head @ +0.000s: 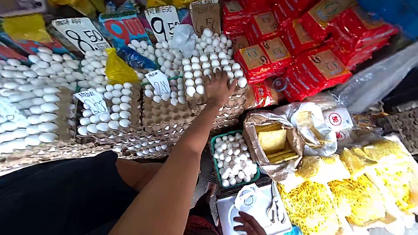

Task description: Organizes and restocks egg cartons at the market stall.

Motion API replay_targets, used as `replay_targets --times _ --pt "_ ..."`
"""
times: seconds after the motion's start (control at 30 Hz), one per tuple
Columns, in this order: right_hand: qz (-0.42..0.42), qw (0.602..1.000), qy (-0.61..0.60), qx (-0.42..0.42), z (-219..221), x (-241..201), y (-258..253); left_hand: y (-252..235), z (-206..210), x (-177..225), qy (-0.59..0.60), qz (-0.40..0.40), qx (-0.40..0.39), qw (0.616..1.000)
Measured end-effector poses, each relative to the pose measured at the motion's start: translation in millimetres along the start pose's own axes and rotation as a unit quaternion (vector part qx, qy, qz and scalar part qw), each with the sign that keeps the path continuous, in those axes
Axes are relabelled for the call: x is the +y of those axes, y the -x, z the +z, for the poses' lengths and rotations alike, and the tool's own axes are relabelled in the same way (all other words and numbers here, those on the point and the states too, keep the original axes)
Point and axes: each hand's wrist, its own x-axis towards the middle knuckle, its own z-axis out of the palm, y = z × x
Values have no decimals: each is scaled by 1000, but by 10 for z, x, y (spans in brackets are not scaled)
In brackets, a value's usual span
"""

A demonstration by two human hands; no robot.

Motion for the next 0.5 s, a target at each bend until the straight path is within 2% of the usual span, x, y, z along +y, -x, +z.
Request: replay_targets --times 0.1,0.2,0.27,0.37,0.4,0.43,0.5 --pt "-81 996 18 24 197 -117 81 -7 -34 -41 11 4 -22 1000" --pt "-143 989 47 -4 380 -243 236 39 -364 -31 28 16 -109 994" --pt "-169 982 74 -32 418 -144 407 230 -579 72 64 18 -117 991" --pt "-177 978 106 -40 341 204 594 971 -943 411 160 36 -73 984" --pt "-163 980 111 -34 292 326 651 1362 -1028 528 194 55 -88 975" --pt "-145 983 113 -25 247 446 715 1803 -1075 617 231 82 -137 960" --pt "-111 987 113 -8 181 657 855 2788 -927 692 261 111 -309 908"
